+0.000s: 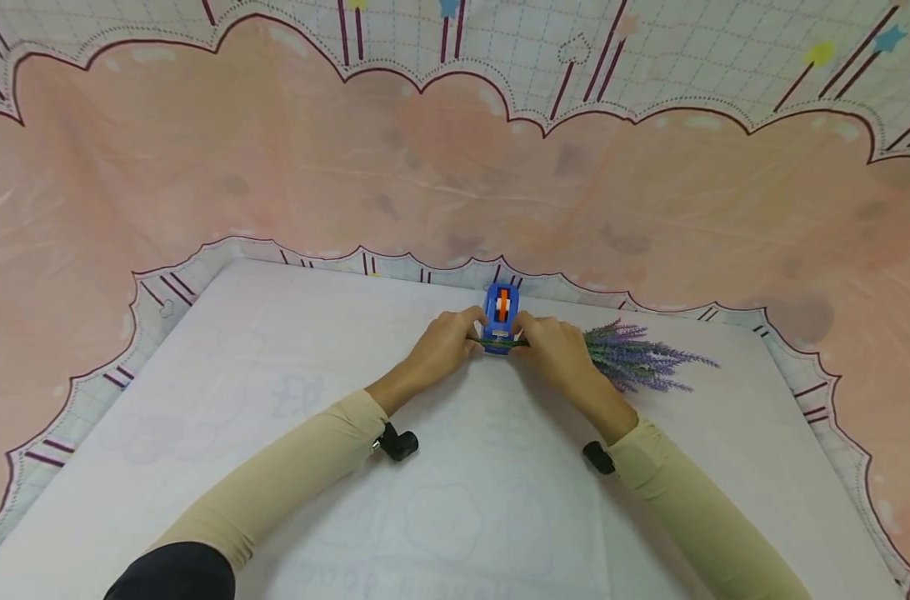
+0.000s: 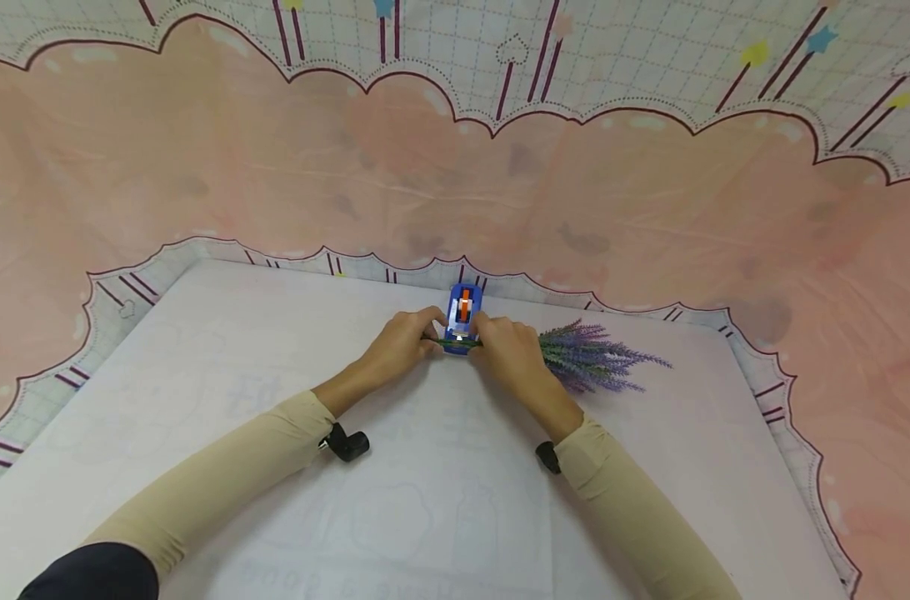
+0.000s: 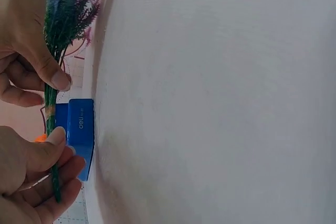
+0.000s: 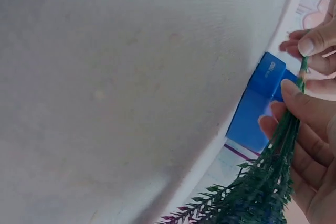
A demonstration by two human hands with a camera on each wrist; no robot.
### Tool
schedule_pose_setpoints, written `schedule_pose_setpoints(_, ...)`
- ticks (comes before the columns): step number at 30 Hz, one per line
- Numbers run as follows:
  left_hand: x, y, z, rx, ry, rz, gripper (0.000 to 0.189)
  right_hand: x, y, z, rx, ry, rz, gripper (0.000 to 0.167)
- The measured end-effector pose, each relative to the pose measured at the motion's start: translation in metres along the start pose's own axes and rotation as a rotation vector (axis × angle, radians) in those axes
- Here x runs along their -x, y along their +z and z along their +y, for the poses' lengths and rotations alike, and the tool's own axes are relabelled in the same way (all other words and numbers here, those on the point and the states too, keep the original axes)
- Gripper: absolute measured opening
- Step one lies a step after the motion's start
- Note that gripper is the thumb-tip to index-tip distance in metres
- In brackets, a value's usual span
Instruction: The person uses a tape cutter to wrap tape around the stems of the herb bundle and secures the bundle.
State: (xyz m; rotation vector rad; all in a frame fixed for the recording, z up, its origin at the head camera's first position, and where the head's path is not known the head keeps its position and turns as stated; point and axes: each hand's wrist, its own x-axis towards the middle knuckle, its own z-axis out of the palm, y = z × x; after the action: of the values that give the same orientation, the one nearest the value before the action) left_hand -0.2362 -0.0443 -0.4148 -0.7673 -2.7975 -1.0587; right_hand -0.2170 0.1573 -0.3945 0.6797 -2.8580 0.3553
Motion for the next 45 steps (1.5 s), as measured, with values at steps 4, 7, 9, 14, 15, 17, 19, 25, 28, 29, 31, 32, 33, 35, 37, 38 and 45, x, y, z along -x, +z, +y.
schedule_pose_setpoints(4, -0.0013, -0.0012, -0.0003, -0.016, 0.018, -0.014, 0.031, 0.0002, -0.0013, 0.0014, -0.047, 0.008, -0.011, 0.035)
schedule_pose_setpoints(7, -0.0018, -0.0019, -0.0014, -0.028, 0.033, -0.021, 0.032, -0.0005, -0.003, 0.0025, -0.085, 0.017, -0.041, 0.038)
schedule_pose_setpoints(9, -0.002, -0.0022, -0.0023, -0.033, 0.044, -0.022, 0.032, -0.0012, -0.0037, 0.0032, -0.108, 0.023, -0.065, 0.038)
schedule_pose_setpoints(14, -0.0024, -0.0025, -0.004, -0.039, 0.058, -0.036, 0.033, -0.0026, -0.0034, 0.0044, -0.13, 0.025, -0.092, 0.033)
schedule_pose_setpoints(15, -0.0027, -0.0025, -0.0042, -0.04, 0.058, -0.043, 0.033, -0.0026, -0.003, 0.0046, -0.132, 0.024, -0.09, 0.032)
schedule_pose_setpoints(17, -0.0032, -0.0025, -0.0044, -0.042, 0.054, -0.059, 0.034, -0.0025, -0.0019, 0.0052, -0.136, 0.022, -0.084, 0.03)
schedule_pose_setpoints(19, -0.0036, -0.0021, -0.0046, -0.039, 0.048, -0.074, 0.035, -0.0023, -0.0007, 0.0058, -0.138, 0.02, -0.081, 0.029)
schedule_pose_setpoints(25, -0.003, -0.0016, -0.0052, -0.024, 0.034, -0.087, 0.038, -0.0027, 0.0017, 0.0071, -0.161, 0.03, -0.078, 0.03)
schedule_pose_setpoints(28, -0.0027, -0.0018, -0.0056, -0.006, 0.022, -0.081, 0.037, -0.0031, 0.0021, 0.0073, -0.186, 0.033, -0.081, 0.031)
schedule_pose_setpoints(29, -0.0029, -0.002, -0.0058, 0.001, 0.02, -0.078, 0.037, -0.0032, 0.0021, 0.0073, -0.195, 0.036, -0.082, 0.031)
schedule_pose_setpoints(31, -0.0032, -0.0025, -0.0061, 0.017, 0.015, -0.073, 0.037, -0.0035, 0.0023, 0.0073, -0.212, 0.044, -0.085, 0.031)
schedule_pose_setpoints(32, -0.0035, -0.0029, -0.0062, 0.025, 0.014, -0.072, 0.037, -0.0037, 0.0024, 0.0073, -0.221, 0.05, -0.087, 0.031)
schedule_pose_setpoints(33, -0.0038, -0.0034, -0.0061, 0.029, 0.014, -0.071, 0.037, -0.0038, 0.0025, 0.0072, -0.229, 0.056, -0.089, 0.031)
schedule_pose_setpoints(35, -0.0047, -0.0039, -0.0064, 0.035, 0.012, -0.072, 0.037, -0.004, 0.0025, 0.0072, -0.24, 0.068, -0.094, 0.03)
schedule_pose_setpoints(37, -0.0055, -0.0046, -0.0064, 0.038, 0.01, -0.076, 0.036, -0.0042, 0.0022, 0.0071, -0.244, 0.078, -0.098, 0.03)
schedule_pose_setpoints(38, -0.0059, -0.0048, -0.0065, 0.037, 0.009, -0.077, 0.036, -0.0043, 0.0023, 0.007, -0.242, 0.083, -0.101, 0.03)
schedule_pose_setpoints(45, -0.0074, -0.0048, -0.007, 0.019, 0.009, -0.079, 0.036, -0.0054, 0.0006, 0.0061, -0.235, 0.103, -0.111, 0.031)
